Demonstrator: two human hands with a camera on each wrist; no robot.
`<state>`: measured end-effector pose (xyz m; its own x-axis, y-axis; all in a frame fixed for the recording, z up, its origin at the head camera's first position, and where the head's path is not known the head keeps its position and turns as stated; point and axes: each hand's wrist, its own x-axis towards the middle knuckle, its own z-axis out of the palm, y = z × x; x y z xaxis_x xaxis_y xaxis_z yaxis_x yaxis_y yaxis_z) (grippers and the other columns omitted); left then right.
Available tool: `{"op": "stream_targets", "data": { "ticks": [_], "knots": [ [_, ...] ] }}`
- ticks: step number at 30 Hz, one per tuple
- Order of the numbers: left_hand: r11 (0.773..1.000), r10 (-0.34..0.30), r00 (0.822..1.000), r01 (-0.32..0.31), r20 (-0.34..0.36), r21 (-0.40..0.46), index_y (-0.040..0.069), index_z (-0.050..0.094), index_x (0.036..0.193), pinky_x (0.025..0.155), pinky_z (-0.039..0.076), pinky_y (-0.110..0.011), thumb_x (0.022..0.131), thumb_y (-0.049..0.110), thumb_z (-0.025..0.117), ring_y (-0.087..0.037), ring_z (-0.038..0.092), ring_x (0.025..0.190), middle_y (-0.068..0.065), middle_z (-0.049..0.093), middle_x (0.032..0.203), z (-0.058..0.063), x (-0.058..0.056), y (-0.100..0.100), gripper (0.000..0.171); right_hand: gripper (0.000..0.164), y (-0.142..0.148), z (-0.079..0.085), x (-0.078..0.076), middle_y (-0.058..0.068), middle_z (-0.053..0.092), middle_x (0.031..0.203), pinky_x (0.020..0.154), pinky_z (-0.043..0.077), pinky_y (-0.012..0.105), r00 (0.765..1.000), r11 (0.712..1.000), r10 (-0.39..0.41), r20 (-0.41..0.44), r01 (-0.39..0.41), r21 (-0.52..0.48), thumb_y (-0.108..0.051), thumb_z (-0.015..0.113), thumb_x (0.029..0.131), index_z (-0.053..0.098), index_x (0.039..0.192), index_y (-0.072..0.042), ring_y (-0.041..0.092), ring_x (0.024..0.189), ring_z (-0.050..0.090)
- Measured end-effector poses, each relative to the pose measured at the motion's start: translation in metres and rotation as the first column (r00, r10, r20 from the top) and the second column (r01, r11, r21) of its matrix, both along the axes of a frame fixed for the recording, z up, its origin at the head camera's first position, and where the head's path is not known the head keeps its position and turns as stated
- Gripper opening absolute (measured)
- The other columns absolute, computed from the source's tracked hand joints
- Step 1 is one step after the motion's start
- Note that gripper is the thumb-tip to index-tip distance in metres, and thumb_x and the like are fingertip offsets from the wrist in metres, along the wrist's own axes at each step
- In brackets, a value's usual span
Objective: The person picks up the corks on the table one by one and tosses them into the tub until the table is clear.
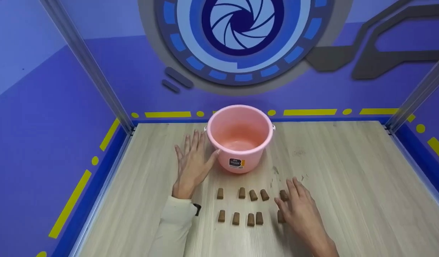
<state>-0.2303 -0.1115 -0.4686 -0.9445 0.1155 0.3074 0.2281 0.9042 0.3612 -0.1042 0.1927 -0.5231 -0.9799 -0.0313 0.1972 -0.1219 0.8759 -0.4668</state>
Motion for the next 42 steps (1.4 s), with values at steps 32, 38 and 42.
{"op": "stream_targets", "data": {
  "ticks": [32,38,42],
  "knots": [
    [0.994,-0.002,1.000,0.005,0.027,-0.106,0.009,0.018,0.155,0.109,-0.004,-0.066,0.093,0.066,0.038,-0.034,0.005,0.146,-0.012,0.014,0.160,0.047,-0.040,-0.028,0.087,0.069,0.000,-0.003,0.010,0.031,0.039,0.142,0.101,0.036,0.060,1.000,0.999,0.001,-0.006,-0.001,0.036,-0.030,0.068,0.090,0.042,0.140,0.009,0.046,0.129,0.040],
    [0.996,-0.012,0.999,0.017,0.052,-0.092,0.008,0.018,0.155,0.110,-0.005,-0.065,0.094,0.065,0.038,-0.032,0.005,0.146,-0.011,0.011,0.160,0.041,-0.042,-0.019,0.086,0.068,0.000,-0.008,0.014,0.031,0.040,0.142,0.100,0.036,0.060,1.000,1.000,-0.006,0.003,0.006,0.026,-0.029,0.068,0.090,0.042,0.139,0.010,0.046,0.128,0.041],
    [0.995,-0.020,0.998,0.026,0.056,-0.100,0.008,0.018,0.155,0.110,0.001,-0.066,0.094,0.065,0.036,-0.031,0.005,0.147,-0.011,0.011,0.160,0.039,-0.045,-0.012,0.085,0.067,0.000,-0.011,0.017,0.030,0.042,0.140,0.099,0.037,0.060,1.000,1.000,-0.009,-0.008,0.009,0.019,-0.026,0.069,0.090,0.042,0.139,0.010,0.046,0.126,0.043]
  ]
}}
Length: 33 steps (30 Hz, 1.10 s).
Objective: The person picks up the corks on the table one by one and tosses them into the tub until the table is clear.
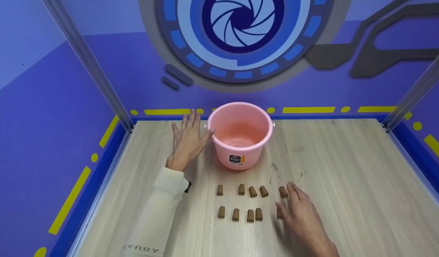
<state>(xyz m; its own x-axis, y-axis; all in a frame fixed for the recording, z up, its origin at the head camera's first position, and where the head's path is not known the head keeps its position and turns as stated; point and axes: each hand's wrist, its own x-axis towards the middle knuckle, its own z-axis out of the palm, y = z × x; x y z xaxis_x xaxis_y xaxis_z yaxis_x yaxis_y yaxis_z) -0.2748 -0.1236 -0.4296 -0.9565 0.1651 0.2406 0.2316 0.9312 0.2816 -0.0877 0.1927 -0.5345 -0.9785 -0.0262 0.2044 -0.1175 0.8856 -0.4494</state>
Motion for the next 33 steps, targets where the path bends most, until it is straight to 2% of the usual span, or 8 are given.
{"op": "stream_targets", "data": {
  "ticks": [7,13,27,33],
  "knots": [
    [1.000,-0.012,1.000,0.012,0.000,0.005,0.008,0.019,0.155,0.110,0.005,-0.067,0.094,0.065,0.036,-0.030,0.005,0.147,-0.010,0.012,0.160,-0.005,-0.007,0.010,0.085,0.065,0.000,-0.004,0.001,0.031,0.044,0.138,0.098,0.039,0.059,0.999,1.000,-0.019,0.031,0.019,0.000,-0.024,0.070,0.088,0.044,0.138,0.009,0.047,0.123,0.046],
    [1.000,-0.021,1.000,0.021,-0.004,0.006,0.005,0.023,0.153,0.108,0.010,-0.069,0.094,0.063,0.039,-0.032,0.012,0.145,-0.011,0.017,0.159,-0.014,-0.012,0.013,0.084,0.064,0.002,-0.008,0.002,0.031,0.045,0.137,0.098,0.040,0.059,0.997,1.000,-0.025,0.070,0.025,0.000,-0.026,0.069,0.089,0.046,0.136,0.010,0.046,0.123,0.045],
    [0.998,-0.032,0.999,0.030,0.020,0.055,0.005,0.025,0.153,0.110,0.006,-0.066,0.096,0.059,0.041,-0.030,0.014,0.145,-0.010,0.020,0.158,-0.021,-0.020,0.018,0.080,0.066,0.004,-0.016,0.001,0.031,0.043,0.139,0.099,0.038,0.060,0.993,0.998,-0.050,0.111,0.053,-0.029,-0.028,0.068,0.091,0.043,0.138,0.010,0.047,0.125,0.043],
    [0.998,-0.030,0.999,0.029,0.023,0.059,0.005,0.024,0.153,0.110,0.006,-0.066,0.097,0.055,0.042,-0.029,0.014,0.145,-0.010,0.019,0.159,-0.024,-0.023,0.022,0.077,0.066,0.003,-0.019,0.003,0.031,0.043,0.138,0.099,0.039,0.059,0.981,0.994,-0.077,0.179,0.089,-0.061,-0.029,0.066,0.091,0.042,0.139,0.009,0.047,0.125,0.043]
  ]
}}
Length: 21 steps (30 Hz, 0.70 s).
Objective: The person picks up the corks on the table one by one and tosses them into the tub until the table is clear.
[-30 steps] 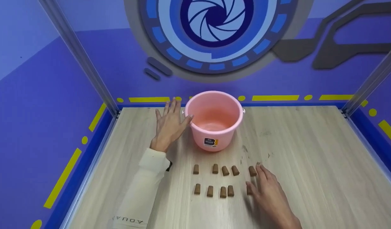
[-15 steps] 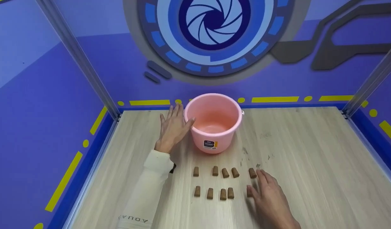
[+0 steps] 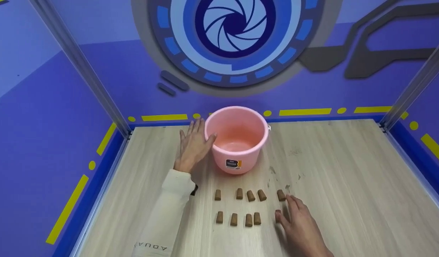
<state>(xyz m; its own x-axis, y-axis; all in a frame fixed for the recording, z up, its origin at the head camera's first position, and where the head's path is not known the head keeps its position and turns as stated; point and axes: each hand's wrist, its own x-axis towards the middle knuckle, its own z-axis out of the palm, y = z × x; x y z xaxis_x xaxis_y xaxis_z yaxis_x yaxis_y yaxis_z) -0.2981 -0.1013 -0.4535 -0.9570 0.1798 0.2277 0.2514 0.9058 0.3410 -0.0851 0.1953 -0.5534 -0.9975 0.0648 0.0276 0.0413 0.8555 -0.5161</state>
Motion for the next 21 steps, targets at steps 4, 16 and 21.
{"op": "stream_targets", "data": {
  "ticks": [4,16,21],
  "knots": [
    [1.000,-0.005,1.000,0.005,0.001,0.005,0.004,0.025,0.153,0.111,0.006,-0.065,0.097,0.054,0.042,-0.030,0.015,0.145,-0.011,0.019,0.158,-0.002,-0.001,0.000,0.077,0.067,-0.003,-0.001,0.000,0.029,0.046,0.135,0.097,0.041,0.058,0.999,1.000,-0.024,0.046,0.025,-0.010,-0.031,0.067,0.090,0.043,0.138,0.009,0.046,0.124,0.045],
    [1.000,0.004,1.000,-0.005,0.019,0.006,0.004,0.026,0.152,0.114,0.010,-0.060,0.098,0.049,0.041,-0.030,0.020,0.144,-0.012,0.021,0.158,-0.008,-0.003,0.002,0.073,0.068,-0.007,-0.009,0.003,0.025,0.054,0.121,0.089,0.048,0.053,0.995,0.998,-0.051,0.084,0.049,0.029,-0.028,0.075,0.084,0.048,0.133,0.010,0.042,0.112,0.054],
    [1.000,0.000,1.000,0.000,0.009,0.005,0.000,0.027,0.151,0.115,0.011,-0.054,0.099,0.045,0.040,-0.029,0.020,0.144,-0.015,0.021,0.157,-0.009,-0.003,0.003,0.070,0.067,-0.005,-0.012,0.004,0.022,0.056,0.115,0.085,0.050,0.051,0.994,0.998,-0.052,0.094,0.049,0.028,-0.027,0.077,0.083,0.050,0.130,0.011,0.040,0.107,0.057]
  ]
}}
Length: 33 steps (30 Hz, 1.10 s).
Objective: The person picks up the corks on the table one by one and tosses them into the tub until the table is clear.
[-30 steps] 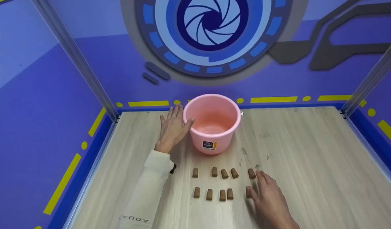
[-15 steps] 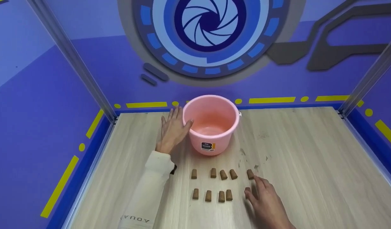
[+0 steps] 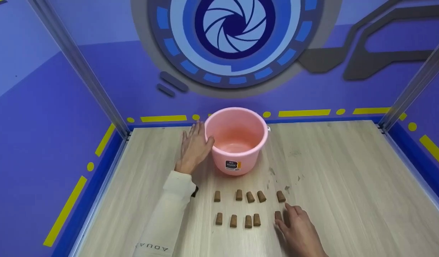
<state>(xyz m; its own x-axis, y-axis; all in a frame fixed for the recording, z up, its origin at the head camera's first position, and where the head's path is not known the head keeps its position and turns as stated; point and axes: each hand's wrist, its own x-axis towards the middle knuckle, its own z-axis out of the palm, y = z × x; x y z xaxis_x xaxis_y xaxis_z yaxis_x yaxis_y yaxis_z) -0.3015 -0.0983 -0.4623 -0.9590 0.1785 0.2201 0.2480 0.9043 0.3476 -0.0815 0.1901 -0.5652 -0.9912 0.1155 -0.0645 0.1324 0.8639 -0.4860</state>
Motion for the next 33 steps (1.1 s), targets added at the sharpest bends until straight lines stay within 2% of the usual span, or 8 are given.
{"op": "stream_targets", "data": {
  "ticks": [7,17,24,33],
  "knots": [
    [0.998,-0.026,1.000,0.026,-0.003,0.057,-0.007,0.026,0.149,0.117,0.016,-0.043,0.100,0.038,0.040,-0.030,0.021,0.144,-0.022,0.025,0.154,-0.002,0.001,0.000,0.068,0.061,0.000,-0.003,0.001,0.019,0.058,0.109,0.081,0.052,0.049,1.000,1.000,0.003,0.008,-0.003,0.002,-0.024,0.078,0.081,0.054,0.125,0.012,0.037,0.101,0.060],
    [0.998,-0.041,0.996,0.045,-0.084,0.054,-0.012,0.033,0.144,0.114,0.023,-0.045,0.099,0.030,0.042,-0.033,0.034,0.138,-0.025,0.038,0.147,-0.004,-0.001,-0.001,0.063,0.055,0.000,-0.004,-0.004,0.015,0.059,0.100,0.077,0.053,0.046,1.000,1.000,0.009,0.021,-0.009,-0.003,-0.023,0.079,0.081,0.058,0.120,0.011,0.031,0.094,0.061],
    [0.999,-0.028,0.998,0.030,-0.049,0.041,-0.009,0.029,0.147,0.114,0.023,-0.046,0.100,0.032,0.040,-0.031,0.030,0.141,-0.022,0.034,0.150,-0.003,0.000,0.001,0.063,0.048,-0.002,-0.003,-0.008,0.012,0.060,0.096,0.074,0.053,0.045,0.999,1.000,0.020,0.032,-0.020,-0.001,-0.021,0.080,0.079,0.063,0.114,0.008,0.029,0.090,0.061],
    [0.999,-0.028,0.999,0.030,-0.041,0.030,-0.009,0.029,0.147,0.116,0.020,-0.044,0.100,0.034,0.039,-0.031,0.030,0.141,-0.022,0.034,0.151,-0.003,0.000,0.001,0.064,0.036,-0.005,-0.005,-0.010,0.007,0.059,0.089,0.067,0.052,0.042,1.000,1.000,0.020,0.021,-0.020,0.002,-0.016,0.080,0.079,0.067,0.106,0.003,0.023,0.082,0.060]
  ]
}}
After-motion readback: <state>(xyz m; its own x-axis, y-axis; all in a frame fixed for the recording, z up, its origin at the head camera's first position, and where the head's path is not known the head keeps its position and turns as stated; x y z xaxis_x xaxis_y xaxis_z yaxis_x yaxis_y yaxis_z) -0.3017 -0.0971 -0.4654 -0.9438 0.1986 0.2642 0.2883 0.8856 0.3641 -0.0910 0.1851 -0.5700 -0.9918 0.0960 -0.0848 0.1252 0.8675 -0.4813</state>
